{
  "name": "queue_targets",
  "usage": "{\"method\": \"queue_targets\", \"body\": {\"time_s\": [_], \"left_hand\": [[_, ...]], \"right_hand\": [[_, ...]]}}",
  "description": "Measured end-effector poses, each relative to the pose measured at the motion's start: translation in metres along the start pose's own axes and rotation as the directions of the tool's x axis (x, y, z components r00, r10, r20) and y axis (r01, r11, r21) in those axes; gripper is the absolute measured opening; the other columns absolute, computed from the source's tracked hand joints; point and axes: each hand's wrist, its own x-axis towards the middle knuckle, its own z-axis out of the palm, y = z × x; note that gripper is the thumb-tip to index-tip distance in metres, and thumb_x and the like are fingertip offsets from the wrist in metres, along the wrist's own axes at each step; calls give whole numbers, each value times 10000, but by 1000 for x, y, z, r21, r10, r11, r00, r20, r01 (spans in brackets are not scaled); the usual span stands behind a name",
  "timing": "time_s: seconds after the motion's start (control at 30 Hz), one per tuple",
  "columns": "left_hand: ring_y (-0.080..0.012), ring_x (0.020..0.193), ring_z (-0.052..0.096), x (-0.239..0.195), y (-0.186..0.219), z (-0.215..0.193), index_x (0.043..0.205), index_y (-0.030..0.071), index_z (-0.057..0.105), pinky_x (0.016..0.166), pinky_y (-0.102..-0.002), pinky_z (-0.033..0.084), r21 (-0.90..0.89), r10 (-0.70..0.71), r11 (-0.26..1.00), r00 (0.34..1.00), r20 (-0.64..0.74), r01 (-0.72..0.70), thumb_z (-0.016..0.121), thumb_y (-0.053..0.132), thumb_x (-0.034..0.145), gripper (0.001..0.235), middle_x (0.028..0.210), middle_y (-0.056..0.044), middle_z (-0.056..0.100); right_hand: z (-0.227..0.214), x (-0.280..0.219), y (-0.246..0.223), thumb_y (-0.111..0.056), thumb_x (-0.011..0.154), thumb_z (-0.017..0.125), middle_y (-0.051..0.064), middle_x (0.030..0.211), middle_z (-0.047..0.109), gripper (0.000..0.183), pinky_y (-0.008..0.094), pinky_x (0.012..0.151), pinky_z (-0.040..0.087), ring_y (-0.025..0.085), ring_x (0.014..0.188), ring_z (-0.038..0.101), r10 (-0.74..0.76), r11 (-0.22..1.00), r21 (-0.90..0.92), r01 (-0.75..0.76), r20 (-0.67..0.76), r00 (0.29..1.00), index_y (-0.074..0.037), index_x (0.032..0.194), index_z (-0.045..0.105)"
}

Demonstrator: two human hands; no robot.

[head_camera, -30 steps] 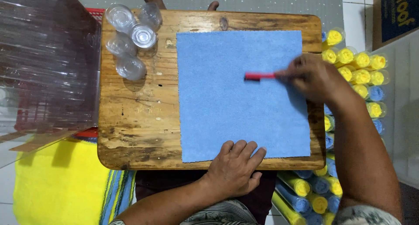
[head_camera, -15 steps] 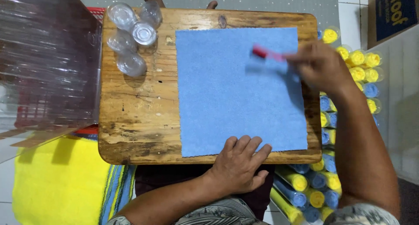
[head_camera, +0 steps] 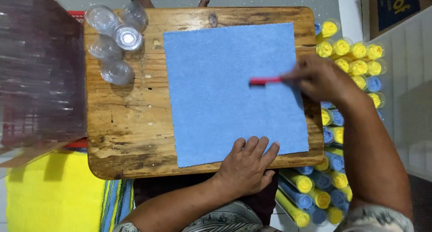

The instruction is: The person brushes a blue cloth with a red brush, folds it into a compact square, and then rolls it tightly. The rolled cloth is then inserted into a clear plastic tube.

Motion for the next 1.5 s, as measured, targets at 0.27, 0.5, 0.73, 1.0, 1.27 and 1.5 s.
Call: {"method": "queue_targets", "body": {"time_s": [0.27,0.5,0.73,1.0,1.27,1.5], "left_hand": [[-279,982,420,-2,-2,1,1377,21,579,855,-421,278,73,52,996,999,-14,-51,661,387,837,658,1143,-143,514],[-301,1070,434,2,7,-2,1379,10,563,927,-432,291,-35,41,998,997,-69,-43,709,415,828,700,1269,-164,511],[-314,990,500,23,14,7,1365,-47,590,854,-423,347,-29,67,997,995,-69,-69,743,445,797,767,1212,-205,589],[-289,978,493,24,13,11,1359,16,584,853,-431,340,58,69,996,998,0,-69,715,446,831,693,1165,-153,573],[-289,988,461,26,14,11,1357,25,587,857,-424,335,66,87,994,996,14,-87,668,415,858,638,1181,-148,545],[-312,1063,471,28,20,7,1367,15,588,907,-434,325,8,65,998,997,-33,-64,694,477,863,692,1242,-173,548]], "right_hand": [[6,97,29,-50,996,744,98,984,635,254,380,704,525,213,761,587,-183,980,-30,195,-509,841,-188,1189,835],[-1,30,41,-71,964,733,104,976,620,240,353,681,490,221,785,585,-202,956,102,277,-457,866,-100,1188,814],[6,-85,31,-189,826,787,-59,921,765,210,283,607,567,118,664,689,88,985,123,-123,257,962,-267,985,898],[-12,-17,27,-161,893,763,47,884,689,160,317,562,540,168,645,681,40,987,154,-51,74,996,-184,1033,837],[4,86,64,-218,1052,789,73,945,597,101,378,695,493,198,765,563,-155,986,-26,166,-521,839,-160,1111,846],[-4,11,69,-133,1074,739,102,934,621,98,339,611,477,190,744,576,-177,975,24,222,-524,833,-76,1102,814]]}}
